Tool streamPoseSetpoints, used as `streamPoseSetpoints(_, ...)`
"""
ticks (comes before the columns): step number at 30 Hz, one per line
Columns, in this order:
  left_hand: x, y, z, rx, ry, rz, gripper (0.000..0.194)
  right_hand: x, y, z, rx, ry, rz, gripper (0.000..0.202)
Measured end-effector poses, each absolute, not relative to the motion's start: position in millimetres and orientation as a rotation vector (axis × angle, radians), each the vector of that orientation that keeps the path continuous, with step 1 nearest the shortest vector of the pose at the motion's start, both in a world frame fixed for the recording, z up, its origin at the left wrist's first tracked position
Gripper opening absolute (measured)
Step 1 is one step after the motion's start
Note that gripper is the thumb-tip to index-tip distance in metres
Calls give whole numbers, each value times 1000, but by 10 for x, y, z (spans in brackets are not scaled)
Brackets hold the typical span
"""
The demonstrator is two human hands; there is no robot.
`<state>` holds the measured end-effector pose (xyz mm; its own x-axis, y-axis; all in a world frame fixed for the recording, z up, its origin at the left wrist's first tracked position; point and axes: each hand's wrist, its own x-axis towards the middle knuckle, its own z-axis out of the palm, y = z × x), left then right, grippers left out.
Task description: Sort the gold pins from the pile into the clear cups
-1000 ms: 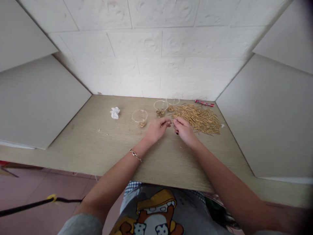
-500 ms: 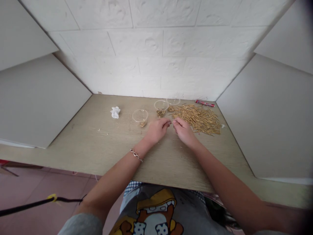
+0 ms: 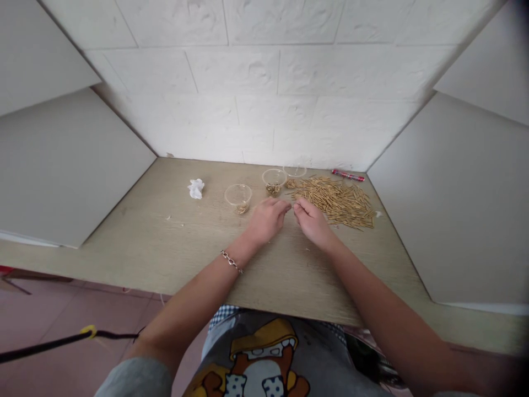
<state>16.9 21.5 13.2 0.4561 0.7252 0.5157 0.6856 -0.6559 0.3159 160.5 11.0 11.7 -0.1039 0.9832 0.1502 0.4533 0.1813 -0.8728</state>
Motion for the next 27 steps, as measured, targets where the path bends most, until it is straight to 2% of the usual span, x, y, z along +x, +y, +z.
streamPoseSetpoints(7, 172, 212, 135, 2610, 1280, 935, 23, 1600, 112, 114, -1371, -1660, 857, 26)
streamPoseSetpoints(17, 164, 216, 185, 2505, 1239, 927, 21, 1636, 181, -52, -1285, -1498, 1002, 30)
streamPoseSetpoints(27, 160, 222, 183, 2510, 1229, 920, 21, 1566, 152, 41, -1205, -1318, 1238, 33)
